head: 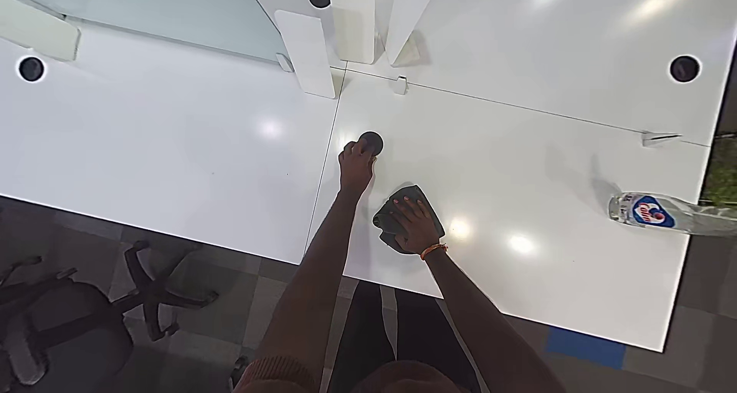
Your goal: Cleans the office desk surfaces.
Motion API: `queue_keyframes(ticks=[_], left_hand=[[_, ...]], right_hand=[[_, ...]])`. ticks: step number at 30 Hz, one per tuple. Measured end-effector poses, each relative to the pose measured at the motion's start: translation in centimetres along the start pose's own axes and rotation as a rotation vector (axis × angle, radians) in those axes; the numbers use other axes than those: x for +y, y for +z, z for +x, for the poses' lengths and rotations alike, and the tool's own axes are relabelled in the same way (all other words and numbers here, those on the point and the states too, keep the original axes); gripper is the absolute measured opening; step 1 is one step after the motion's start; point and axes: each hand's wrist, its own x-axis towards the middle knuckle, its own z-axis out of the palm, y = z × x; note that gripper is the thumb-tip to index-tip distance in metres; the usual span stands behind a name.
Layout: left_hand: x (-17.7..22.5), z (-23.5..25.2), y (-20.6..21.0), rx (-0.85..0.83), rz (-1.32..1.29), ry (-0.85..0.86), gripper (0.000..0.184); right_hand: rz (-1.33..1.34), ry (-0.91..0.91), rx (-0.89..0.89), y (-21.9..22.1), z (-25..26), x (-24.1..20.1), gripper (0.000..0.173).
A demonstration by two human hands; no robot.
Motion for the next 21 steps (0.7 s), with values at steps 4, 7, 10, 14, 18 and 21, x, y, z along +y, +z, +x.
queue_keyframes(ticks=[4,7,10,14,18,21], left_hand=[[0.7,-0.4,0.3,-0.055,0.113,0.042,0.067],[1.4,-0.8,1.5,-0.199,0.151,0.021,0.078],[2.0,-0.7,1.6,-0.241,0.144,-0.035,0.083],[3.3,-4.5,0.8,-0.203,0.026,0.074,0.068],[2.8,-16.0,-0.6,-0.048,-0.197,0.175,0.049],[-0.5,-26.8,-1.7,-0.048,-0.226,0.035,0.046]], right_hand=[[-0.013,0.014,-0.016,-0.1,0.1,-0.1,0.062],[-0.023,0.042,-0.054,-0.1,0.2,-0.1,0.063],[-0.038,0.057,-0.048,0.0,0.4,-0.3,0.063],[-0.046,0.093,-0.063,-0.1,0.5,-0.3,0.066],[-0.09,0.111,-0.104,0.0,0.6,-0.2,0.071],[-0.123,0.145,-0.076,0.0,1.2,-0.6,0.074]])
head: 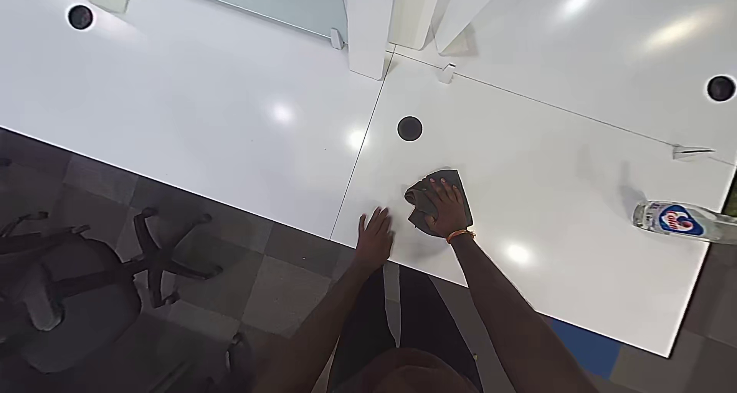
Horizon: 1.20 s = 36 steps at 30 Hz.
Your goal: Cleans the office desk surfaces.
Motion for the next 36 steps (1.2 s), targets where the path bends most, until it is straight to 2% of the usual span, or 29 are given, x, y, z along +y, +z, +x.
queue_keyframes(ticks=[3,5,7,9,12,16,19,22,26,31,36], left_hand=[[-3.3,-9.2,-0.1,0.035,0.093,-0.169,0.051],[-4.3,-12.7,-0.7,-0.009,0.175,-0.263,0.053],[-4.7,-14.5,-1.1,-0.07,0.213,-0.318,0.055],[-5.2,-15.6,-2.0,-0.102,0.232,-0.338,0.057],[-6.4,-15.7,-4.0,-0.138,0.21,-0.377,0.058],[-8.2,-17.1,-6.2,-0.213,0.234,-0.418,0.059],[-9.1,-17.8,-8.8,-0.367,0.259,-0.492,0.058],[-9.9,-19.2,-11.0,-0.498,0.282,-0.583,0.055],[-11.9,-22.4,-12.7,-0.611,0.274,-0.671,0.052],[-14.4,-26.3,-15.0,-0.676,0.267,-0.73,0.049],[-17.1,-28.9,-17.8,-0.689,0.134,-0.83,0.045]], right_hand=[[0.036,0.207,0.118,-0.2,2.8,-3.1,0.071],[0.039,0.363,0.16,-0.3,6.7,-7.0,0.073],[0.033,0.381,0.176,0.2,9.9,-11.0,0.074],[0.063,0.267,0.142,1.3,9.7,-15.4,0.075],[0.099,0.015,0.036,3.3,5.4,-21.4,0.075],[0.124,-0.223,-0.284,4.4,-1.6,-24.4,0.078],[0.127,-0.328,-0.367,4.1,-5.3,-21.8,0.08],[0.12,-0.278,-0.319,3.9,-10.2,-16.4,0.085],[0.038,-0.04,-0.321,3.3,-17.4,-9.8,0.084],[0.033,0.312,-0.363,0.7,-24.3,-4.7,0.083],[0.187,0.676,-0.231,-2.3,-28.3,-1.4,0.066]])
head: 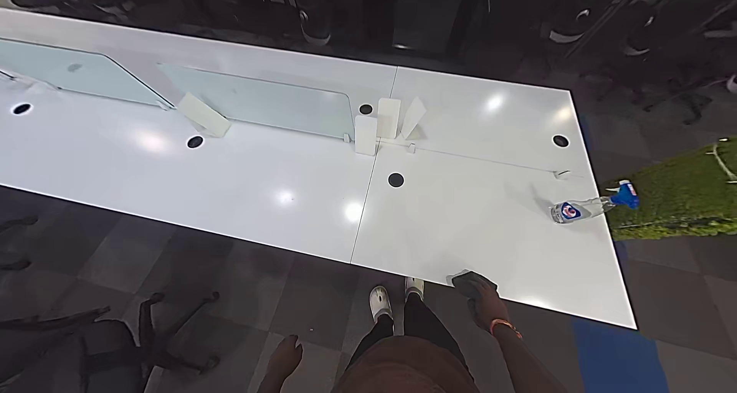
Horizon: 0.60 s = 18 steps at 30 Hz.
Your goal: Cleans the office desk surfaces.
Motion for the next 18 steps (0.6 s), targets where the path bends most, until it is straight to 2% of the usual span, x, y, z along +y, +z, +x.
queue_keyframes(ticks=[3,7,12,15,18], left_hand=[[0.0,-0.4,-1.5,-0.067,-0.02,0.032,0.044],[3.3,0.5,-3.2,-0.146,0.026,0.143,0.043],[11.4,1.5,-6.8,-0.167,-0.014,0.239,0.048],[16.5,1.8,-8.8,-0.069,0.079,0.342,0.043],[23.1,1.1,-11.4,0.053,0.183,0.529,0.047]], right_hand=[[0.144,0.052,0.145,-2.0,-0.1,0.5,0.057],[0.263,-0.001,0.268,-4.5,0.7,-2.1,0.055],[0.338,-0.117,0.306,-6.8,2.3,-6.6,0.057],[0.37,-0.232,0.211,-8.2,2.4,-9.5,0.059],[0.278,-0.444,0.15,-9.3,3.8,-13.2,0.053]])
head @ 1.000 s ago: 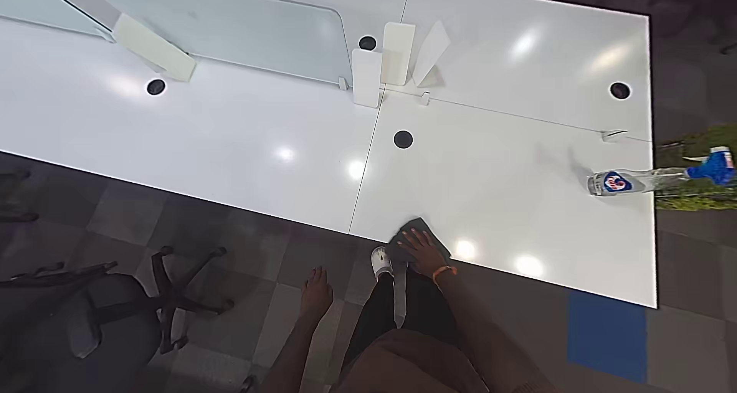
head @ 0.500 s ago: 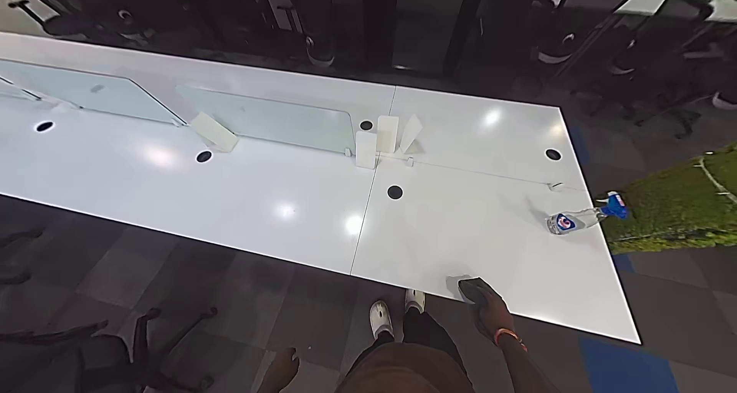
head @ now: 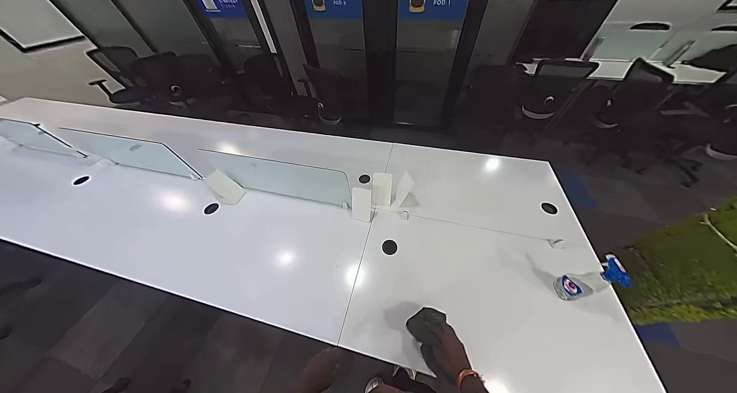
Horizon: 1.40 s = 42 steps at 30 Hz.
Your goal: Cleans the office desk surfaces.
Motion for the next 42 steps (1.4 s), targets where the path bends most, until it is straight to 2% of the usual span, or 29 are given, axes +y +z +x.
queue_keyframes(ticks=[4,6,7,9,11,13,14,16,20,25,27,29,35,38,40,42], left_hand=[[8.1,2.0,-3.5,0.24,0.012,0.2,0.088],[10.8,3.7,-4.5,0.32,0.047,0.315,0.1],[11.7,4.3,-4.6,0.352,0.071,0.359,0.097],[13.3,5.0,-5.0,0.363,0.115,0.368,0.078],[13.7,5.6,-6.2,0.35,0.136,0.301,0.062],[12.9,6.2,-7.5,0.329,0.146,0.236,0.043],[12.3,6.5,-8.1,0.307,0.143,0.204,0.039],[11.0,6.7,-8.9,0.213,0.135,0.127,0.045],[7.5,7.3,-10.3,0.133,0.102,0.069,0.051],[3.9,6.6,-11.5,0.15,0.038,0.109,0.053],[2.5,6.1,-11.9,0.145,0.005,0.113,0.052],[1.1,5.9,-12.0,0.161,-0.024,0.117,0.053],[-0.5,5.0,-12.9,0.187,-0.069,0.085,0.061],[-0.7,5.1,-12.7,0.243,-0.077,0.087,0.056],[-0.8,5.7,-11.9,0.321,-0.061,0.125,0.051],[-0.2,6.1,-12.0,0.318,-0.045,0.135,0.051]], right_hand=[[0.036,-0.272,-0.188,2.7,4.0,-2.5,0.052],[0.101,-0.319,-0.265,2.5,5.9,-5.1,0.056],[0.129,-0.296,-0.317,1.9,6.4,-7.0,0.064],[0.166,-0.247,-0.379,0.9,7.4,-9.5,0.071],[0.212,-0.24,-0.428,0.2,9.1,-10.5,0.068],[0.26,-0.315,-0.523,-0.4,11.4,-10.5,0.063],[0.257,-0.353,-0.58,-1.0,13.2,-10.5,0.063],[0.207,-0.371,-0.631,-2.5,16.9,-11.2,0.072],[0.154,-0.321,-0.365,-5.8,28.1,-15.0,0.077],[0.052,-0.097,0.015,-9.7,41.6,-22.1,0.071],[0.043,-0.018,0.085,-9.9,45.7,-23.8,0.071],[0.025,0.055,0.069,-9.4,48.6,-25.2,0.068],[-0.021,0.144,-0.002,-8.4,50.3,-26.4,0.035],[0.044,0.1,-0.003,-9.5,49.7,-24.9,0.031],[0.112,0.063,0.024,-11.3,48.7,-23.1,0.031],[0.202,-0.002,0.055,-13.6,47.7,-20.6,0.03]])
